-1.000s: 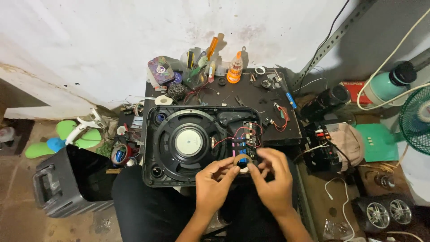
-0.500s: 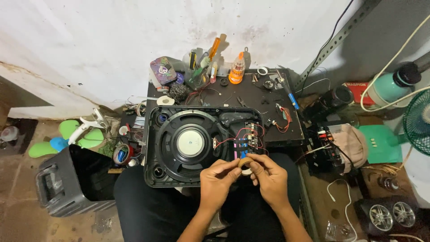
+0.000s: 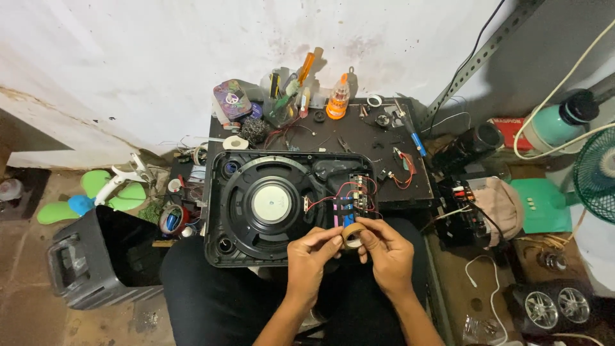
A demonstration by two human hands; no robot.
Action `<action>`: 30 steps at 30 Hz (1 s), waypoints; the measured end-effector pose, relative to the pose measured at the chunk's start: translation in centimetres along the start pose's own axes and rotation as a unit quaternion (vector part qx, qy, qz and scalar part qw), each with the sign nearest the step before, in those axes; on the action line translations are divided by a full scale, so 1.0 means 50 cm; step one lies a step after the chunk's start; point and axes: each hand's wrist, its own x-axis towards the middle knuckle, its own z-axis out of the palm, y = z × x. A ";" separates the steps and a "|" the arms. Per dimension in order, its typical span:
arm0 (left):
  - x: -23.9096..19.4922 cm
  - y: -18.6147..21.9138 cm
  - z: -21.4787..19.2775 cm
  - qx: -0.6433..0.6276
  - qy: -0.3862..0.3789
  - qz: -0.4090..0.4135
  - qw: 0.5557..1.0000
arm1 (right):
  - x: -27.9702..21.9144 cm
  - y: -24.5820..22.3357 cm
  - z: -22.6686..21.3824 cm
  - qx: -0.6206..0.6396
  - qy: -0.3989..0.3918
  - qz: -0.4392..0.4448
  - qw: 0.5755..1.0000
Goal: The person works on a portable speaker assembly, handling two cylindrical batteries and a small circuit board. They apply electrical tape to secure the batteries and wires, then use pliers to adjust connections on the board. The person continues to wrap tape around the battery pack and reposition components within the speaker housing.
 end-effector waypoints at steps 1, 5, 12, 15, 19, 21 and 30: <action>-0.001 0.000 0.000 0.000 0.000 0.000 1.000 | -0.001 -0.002 0.000 0.000 0.000 0.000 1.000; -0.003 -0.008 -0.004 0.001 -0.018 0.010 1.000 | -0.004 -0.007 0.002 0.011 -0.022 -0.030 0.999; -0.004 -0.016 -0.012 0.004 -0.026 -0.011 1.000 | -0.011 0.009 0.001 0.042 -0.012 -0.020 0.999; -0.003 -0.017 -0.012 0.003 -0.035 -0.004 0.999 | -0.010 0.012 -0.004 0.034 -0.020 -0.025 0.999; -0.007 -0.005 -0.008 0.009 -0.033 0.002 0.999 | -0.012 0.000 -0.005 0.034 -0.022 -0.025 0.999; -0.007 0.001 -0.007 0.017 -0.032 -0.016 0.999 | -0.011 -0.005 -0.007 0.024 -0.029 -0.034 0.999; 0.002 0.007 0.003 0.161 0.090 0.030 0.982 | 0.034 -0.004 -0.040 -0.015 0.058 -0.028 0.998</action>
